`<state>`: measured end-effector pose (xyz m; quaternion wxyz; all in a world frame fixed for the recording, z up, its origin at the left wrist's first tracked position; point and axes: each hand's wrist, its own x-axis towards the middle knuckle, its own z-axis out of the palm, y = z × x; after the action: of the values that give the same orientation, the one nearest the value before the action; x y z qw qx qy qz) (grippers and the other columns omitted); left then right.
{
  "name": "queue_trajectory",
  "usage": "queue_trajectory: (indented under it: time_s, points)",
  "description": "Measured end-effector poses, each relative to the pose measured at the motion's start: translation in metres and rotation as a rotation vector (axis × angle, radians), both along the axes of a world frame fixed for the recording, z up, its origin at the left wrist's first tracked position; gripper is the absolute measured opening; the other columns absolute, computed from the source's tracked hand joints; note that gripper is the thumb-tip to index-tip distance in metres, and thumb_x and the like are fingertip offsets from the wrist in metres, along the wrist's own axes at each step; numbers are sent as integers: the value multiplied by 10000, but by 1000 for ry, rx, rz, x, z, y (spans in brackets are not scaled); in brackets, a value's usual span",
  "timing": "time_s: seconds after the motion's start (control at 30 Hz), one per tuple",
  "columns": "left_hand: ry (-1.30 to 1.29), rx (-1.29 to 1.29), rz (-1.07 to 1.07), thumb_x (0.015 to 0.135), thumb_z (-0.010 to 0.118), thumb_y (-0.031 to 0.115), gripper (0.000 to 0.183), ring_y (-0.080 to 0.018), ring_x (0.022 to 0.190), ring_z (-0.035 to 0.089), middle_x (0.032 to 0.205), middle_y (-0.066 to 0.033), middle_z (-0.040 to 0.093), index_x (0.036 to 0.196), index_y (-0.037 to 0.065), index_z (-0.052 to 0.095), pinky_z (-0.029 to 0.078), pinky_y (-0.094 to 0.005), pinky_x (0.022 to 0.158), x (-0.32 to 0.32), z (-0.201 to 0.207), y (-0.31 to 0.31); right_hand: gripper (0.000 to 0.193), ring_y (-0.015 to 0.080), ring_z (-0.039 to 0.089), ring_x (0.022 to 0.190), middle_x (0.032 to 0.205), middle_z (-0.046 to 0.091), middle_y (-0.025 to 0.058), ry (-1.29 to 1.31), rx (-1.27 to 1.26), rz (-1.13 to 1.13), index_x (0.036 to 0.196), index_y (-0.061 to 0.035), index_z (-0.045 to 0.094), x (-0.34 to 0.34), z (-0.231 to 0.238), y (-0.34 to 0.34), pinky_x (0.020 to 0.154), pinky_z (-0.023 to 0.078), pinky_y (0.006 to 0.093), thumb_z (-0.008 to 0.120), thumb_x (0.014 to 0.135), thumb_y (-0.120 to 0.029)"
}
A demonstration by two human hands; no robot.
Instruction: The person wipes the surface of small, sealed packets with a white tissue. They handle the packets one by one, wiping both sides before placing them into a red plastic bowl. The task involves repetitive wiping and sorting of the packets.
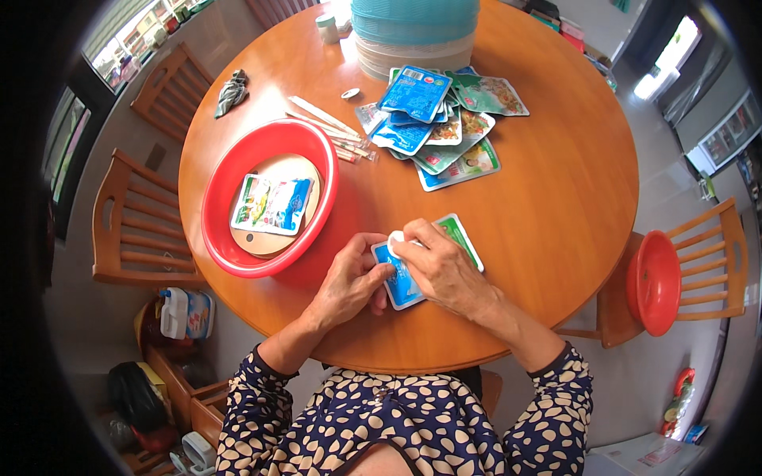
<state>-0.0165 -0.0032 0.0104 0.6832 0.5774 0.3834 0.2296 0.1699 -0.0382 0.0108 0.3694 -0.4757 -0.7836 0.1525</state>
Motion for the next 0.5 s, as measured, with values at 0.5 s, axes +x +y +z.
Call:
queue_trajectory:
  time_s: [0.5]
  points:
    - [-2, 46, 78, 993, 483, 40, 284, -134, 562, 628, 791, -117, 615, 1237, -27, 354, 528, -255, 463, 2, -5, -8, 360, 313, 592, 943, 1124, 544, 162, -236, 187, -50, 1170, 34, 598, -14, -11, -20, 778, 539, 388, 591, 815, -25]
